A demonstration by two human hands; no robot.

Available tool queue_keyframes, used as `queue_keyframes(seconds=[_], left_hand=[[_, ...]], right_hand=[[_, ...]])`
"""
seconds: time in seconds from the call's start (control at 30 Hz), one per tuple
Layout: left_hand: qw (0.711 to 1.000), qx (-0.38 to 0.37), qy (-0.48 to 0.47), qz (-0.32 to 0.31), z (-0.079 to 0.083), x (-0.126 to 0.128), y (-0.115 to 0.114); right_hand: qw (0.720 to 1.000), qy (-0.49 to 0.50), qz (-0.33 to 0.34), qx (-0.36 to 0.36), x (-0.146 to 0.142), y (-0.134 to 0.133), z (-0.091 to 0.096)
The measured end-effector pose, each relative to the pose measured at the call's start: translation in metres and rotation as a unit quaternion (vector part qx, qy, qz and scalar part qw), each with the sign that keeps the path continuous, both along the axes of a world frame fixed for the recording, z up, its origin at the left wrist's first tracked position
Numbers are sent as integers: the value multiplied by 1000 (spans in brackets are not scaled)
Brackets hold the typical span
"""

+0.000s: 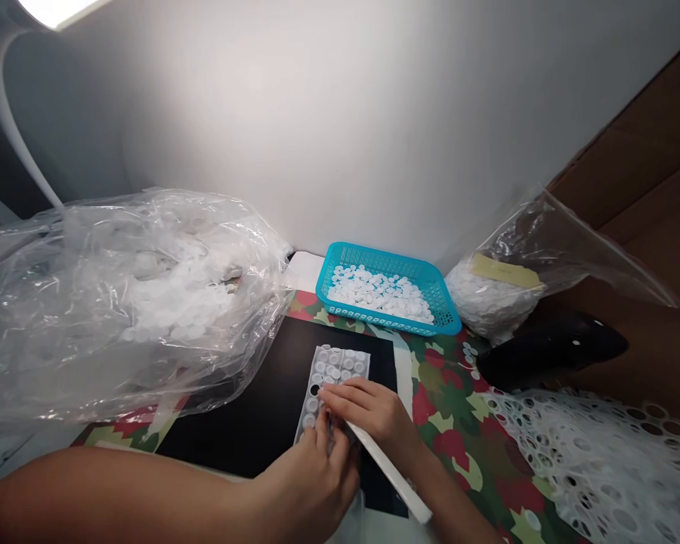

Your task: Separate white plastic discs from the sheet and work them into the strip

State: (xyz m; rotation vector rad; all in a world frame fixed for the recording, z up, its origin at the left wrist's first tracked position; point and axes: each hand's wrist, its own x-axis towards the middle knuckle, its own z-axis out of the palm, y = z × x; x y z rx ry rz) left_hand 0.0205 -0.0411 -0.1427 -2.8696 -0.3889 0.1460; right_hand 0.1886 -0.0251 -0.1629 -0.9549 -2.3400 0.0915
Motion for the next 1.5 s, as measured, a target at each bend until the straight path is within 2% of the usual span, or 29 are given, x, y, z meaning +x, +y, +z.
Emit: queue_keyframes(seconds=[0.07,0.17,0.37,0.43,0.53,0.63,0.8,0.93,1.03,1.27,1.5], left_hand=[[999,-13,27,-34,10,0,5],[996,-36,57,-49,19,0,11],[995,-53,70,-52,24,1,14],[995,-50,76,-49,24,1,11],[996,-28,81,-25,18,2,5],[999,-5,45,14,9,2,0],[1000,1,-6,23,-4,0,-3],[999,1,-26,30,-8,-1,-3],[1000,-1,-17,25,-8,-1,-3],[1000,-10,-14,24,-5,0,0],[1000,-4,-8,21,-5,3,-2]], right_hand=[[999,44,-15,-8,-1,1,-1],[992,96,-74,-33,-1,2,0],[954,185,-231,-45,15,5,5],[951,181,-247,-42,20,6,4],[968,152,-194,-42,22,8,2],[982,130,-136,-32,20,9,1],[980,124,-148,-49,17,7,1],[981,126,-129,-68,19,7,0],[978,136,-121,-103,19,5,2],[950,137,-73,-271,17,0,12],[941,118,-74,-308,18,-4,18]])
